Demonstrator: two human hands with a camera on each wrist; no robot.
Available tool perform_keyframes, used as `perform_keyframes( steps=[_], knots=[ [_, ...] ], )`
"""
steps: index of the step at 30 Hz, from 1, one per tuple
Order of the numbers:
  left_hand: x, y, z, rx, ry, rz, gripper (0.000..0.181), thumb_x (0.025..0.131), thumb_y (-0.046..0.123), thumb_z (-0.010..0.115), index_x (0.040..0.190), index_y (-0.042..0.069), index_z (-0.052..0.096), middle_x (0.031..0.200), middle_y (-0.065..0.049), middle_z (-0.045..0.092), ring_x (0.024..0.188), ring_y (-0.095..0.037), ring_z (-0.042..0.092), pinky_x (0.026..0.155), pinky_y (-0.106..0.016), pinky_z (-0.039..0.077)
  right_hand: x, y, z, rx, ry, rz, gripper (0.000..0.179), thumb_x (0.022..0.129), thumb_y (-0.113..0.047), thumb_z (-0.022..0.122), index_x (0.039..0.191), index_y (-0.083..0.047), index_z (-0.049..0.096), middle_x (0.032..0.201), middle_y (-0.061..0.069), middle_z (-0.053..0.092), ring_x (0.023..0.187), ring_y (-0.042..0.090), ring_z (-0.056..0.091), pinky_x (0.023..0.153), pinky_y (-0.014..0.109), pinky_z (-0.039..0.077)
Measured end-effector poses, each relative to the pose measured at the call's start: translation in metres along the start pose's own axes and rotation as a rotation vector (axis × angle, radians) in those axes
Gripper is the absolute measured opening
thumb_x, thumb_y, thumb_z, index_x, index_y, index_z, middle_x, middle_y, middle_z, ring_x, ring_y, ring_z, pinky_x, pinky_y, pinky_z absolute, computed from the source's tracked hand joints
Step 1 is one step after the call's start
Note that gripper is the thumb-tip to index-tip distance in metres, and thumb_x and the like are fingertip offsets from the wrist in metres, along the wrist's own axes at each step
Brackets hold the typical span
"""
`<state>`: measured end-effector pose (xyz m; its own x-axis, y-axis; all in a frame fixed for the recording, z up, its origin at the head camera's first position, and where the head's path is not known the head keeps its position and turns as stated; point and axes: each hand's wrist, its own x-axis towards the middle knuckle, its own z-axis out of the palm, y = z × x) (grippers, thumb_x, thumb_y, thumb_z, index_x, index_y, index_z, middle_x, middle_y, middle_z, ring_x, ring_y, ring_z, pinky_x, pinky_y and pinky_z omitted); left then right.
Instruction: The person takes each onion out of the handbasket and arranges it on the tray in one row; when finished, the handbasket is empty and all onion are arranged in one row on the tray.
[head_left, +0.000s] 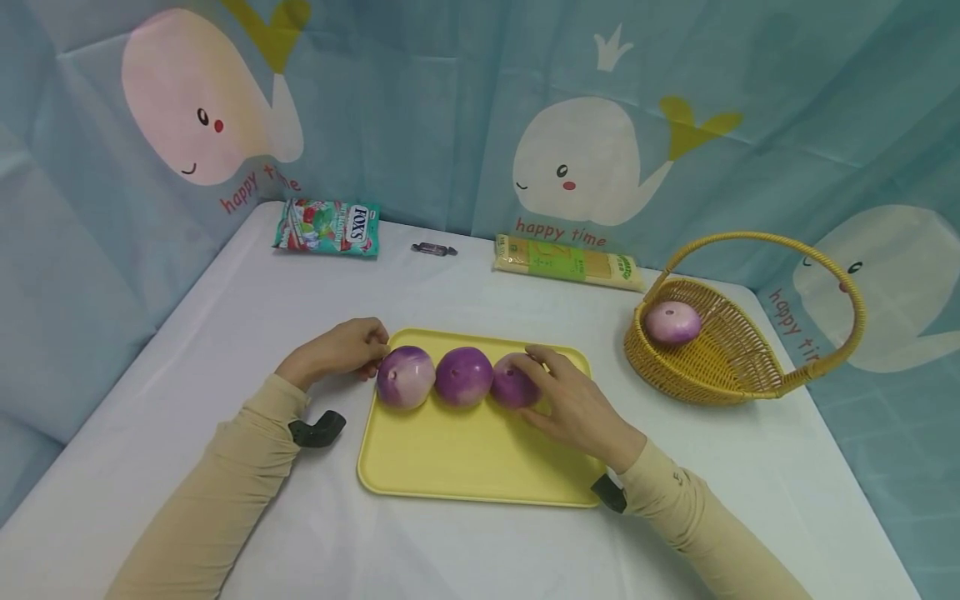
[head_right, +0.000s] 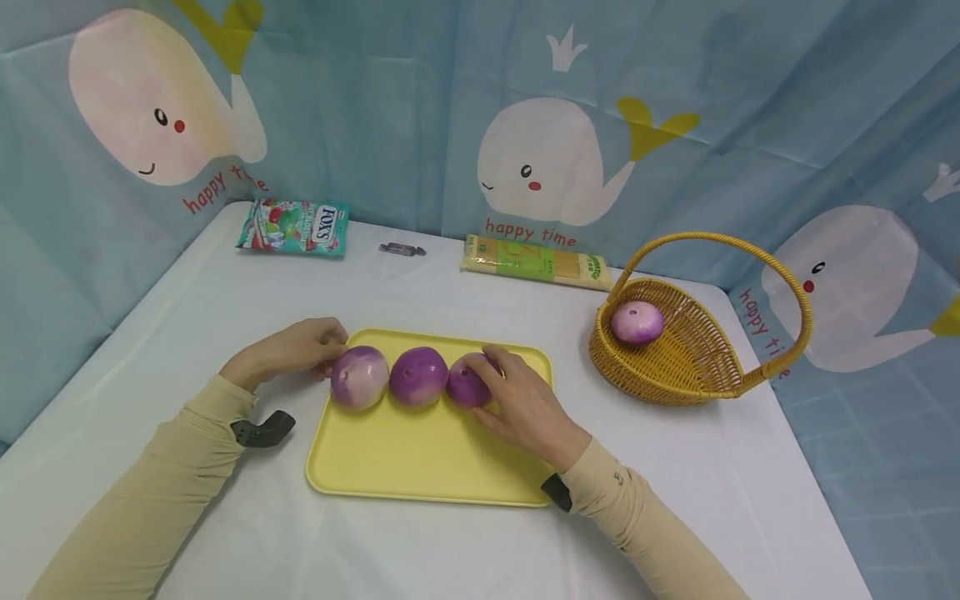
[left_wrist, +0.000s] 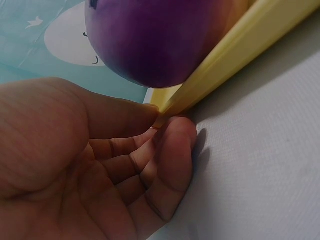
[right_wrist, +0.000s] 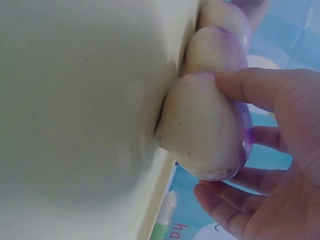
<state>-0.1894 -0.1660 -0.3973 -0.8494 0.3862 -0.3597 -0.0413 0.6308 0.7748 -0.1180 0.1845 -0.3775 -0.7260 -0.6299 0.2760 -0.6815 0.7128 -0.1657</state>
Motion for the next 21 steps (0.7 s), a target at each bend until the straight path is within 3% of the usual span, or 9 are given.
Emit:
perform_keyframes(
  steps=[8, 12, 16, 21],
  knots=[
    [0.001, -0.001, 0.000, -0.003, -0.003, 0.001, 0.020, 0.099, 0.010, 0.046, 0.112, -0.005, 0.050, 0.080, -0.008, 0.060, 0.068, -0.015, 0.057, 0.064, -0.026, 0.052, 0.001, -0.001, -0.003, -0.015, -0.002, 0.021, 0.068, 0.075, -0.027, 0.084, 0.134, -0.016, 0.053, 0.135, 0.022, 0.053, 0.117, 0.037, 0.058, 0.092, 0.050, 0.053],
    [0.000, 0.000, 0.000, 0.003, -0.002, 0.005, 0.020, 0.099, 0.011, 0.046, 0.112, -0.004, 0.050, 0.080, -0.008, 0.060, 0.068, -0.015, 0.058, 0.064, -0.026, 0.051, 0.000, 0.004, -0.013, -0.012, -0.013, 0.082, 0.067, 0.079, -0.035, 0.080, 0.137, -0.016, 0.051, 0.140, 0.021, 0.050, 0.121, 0.038, 0.057, 0.094, 0.051, 0.052],
    [-0.001, 0.000, -0.001, 0.009, 0.001, 0.002, 0.020, 0.099, 0.011, 0.046, 0.112, -0.004, 0.050, 0.081, -0.008, 0.061, 0.068, -0.015, 0.058, 0.065, -0.027, 0.052, -0.003, 0.019, -0.034, 0.000, 0.013, 0.188, 0.065, 0.087, -0.036, 0.072, 0.143, -0.014, 0.047, 0.146, 0.020, 0.045, 0.126, 0.039, 0.052, 0.098, 0.055, 0.048],
    [-0.001, 0.001, -0.001, 0.005, -0.002, 0.006, 0.020, 0.099, 0.011, 0.047, 0.112, -0.004, 0.050, 0.081, -0.008, 0.060, 0.068, -0.015, 0.057, 0.065, -0.026, 0.052, -0.010, 0.056, -0.067, 0.027, 0.132, 0.298, 0.058, 0.091, -0.025, 0.068, 0.141, -0.006, 0.047, 0.144, 0.023, 0.045, 0.128, 0.044, 0.048, 0.099, 0.061, 0.043]
  ],
)
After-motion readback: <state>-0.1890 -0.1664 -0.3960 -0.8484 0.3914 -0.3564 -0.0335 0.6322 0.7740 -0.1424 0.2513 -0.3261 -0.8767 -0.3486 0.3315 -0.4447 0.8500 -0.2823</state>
